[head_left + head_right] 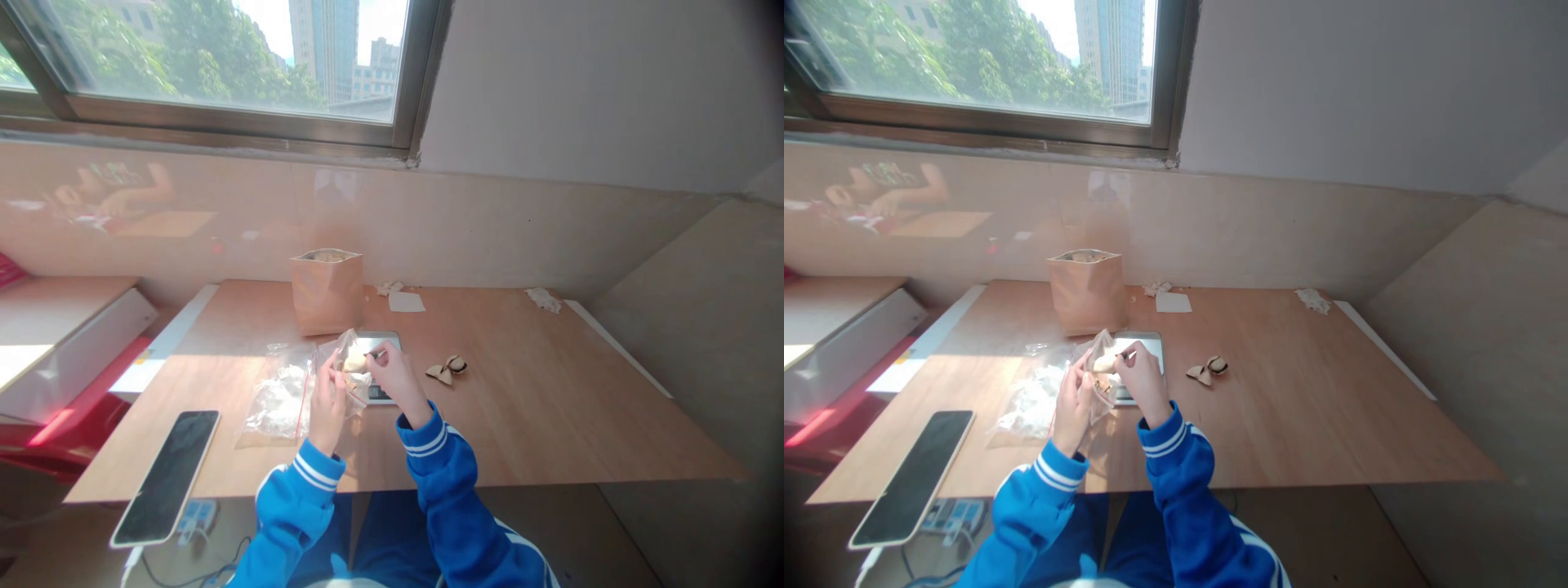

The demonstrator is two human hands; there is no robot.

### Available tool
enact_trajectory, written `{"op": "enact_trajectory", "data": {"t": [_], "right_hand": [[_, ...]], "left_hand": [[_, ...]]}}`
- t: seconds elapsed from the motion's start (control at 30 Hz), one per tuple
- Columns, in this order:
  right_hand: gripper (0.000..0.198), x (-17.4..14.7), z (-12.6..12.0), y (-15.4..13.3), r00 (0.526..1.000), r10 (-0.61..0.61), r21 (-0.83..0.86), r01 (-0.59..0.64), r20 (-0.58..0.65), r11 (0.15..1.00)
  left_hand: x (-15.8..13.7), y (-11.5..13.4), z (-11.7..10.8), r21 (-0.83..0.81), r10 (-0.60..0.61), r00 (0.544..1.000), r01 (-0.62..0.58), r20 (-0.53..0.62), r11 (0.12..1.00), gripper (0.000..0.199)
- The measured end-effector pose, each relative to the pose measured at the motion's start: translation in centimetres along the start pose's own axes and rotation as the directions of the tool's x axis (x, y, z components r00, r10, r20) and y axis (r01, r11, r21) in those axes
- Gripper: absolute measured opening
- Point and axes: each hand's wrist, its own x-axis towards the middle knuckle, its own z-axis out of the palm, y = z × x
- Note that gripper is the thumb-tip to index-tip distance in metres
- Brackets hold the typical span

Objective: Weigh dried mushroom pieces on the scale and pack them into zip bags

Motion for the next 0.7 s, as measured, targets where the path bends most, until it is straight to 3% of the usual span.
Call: {"op": "enact_trajectory", "data": {"t": [0.1, 0.23, 0.4, 0.53, 0.63, 0.7], "right_hand": [[0.014, -0.3, 0.8, -1.0, 0.989, 0.033, -0.185, -0.060, -0.146, 0.981], [0.017, -0.6, 2.1, -1.5, 0.980, 0.068, -0.197, -0.105, -0.185, 0.975], [0.010, -0.7, 3.1, -0.8, 0.997, 0.028, -0.006, -0.028, -0.072, 1.000], [0.021, -0.6, 3.3, 0.3, 0.995, -0.099, -0.071, 0.101, 0.028, 0.992], [0.030, -0.7, 3.1, 0.6, 0.983, -0.162, -0.092, 0.170, 0.087, 0.981], [0.028, -0.9, 2.4, 0.5, 0.972, -0.195, -0.003, 0.198, 0.132, 0.980]], "left_hand": [[-0.4, 0.4, 0.2, 0.050, 0.032, 0.999, -0.033, 0.030, 0.998, 0.039], [-1.2, 1.0, 0.6, 0.042, 0.106, 0.991, -0.109, 0.076, 0.993, 0.042], [-1.9, 1.3, 0.9, -0.022, 0.122, 0.984, -0.120, 0.128, 0.992, 0.049], [-2.2, 1.0, 0.8, -0.064, 0.104, 0.985, -0.095, 0.141, 0.993, 0.048], [-2.3, 0.8, 1.0, -0.120, 0.007, 0.995, 0.004, 0.096, 0.993, 0.047], [-2.2, 0.7, 1.1, -0.199, -0.084, 0.996, 0.089, 0.032, 0.976, 0.046]]}}
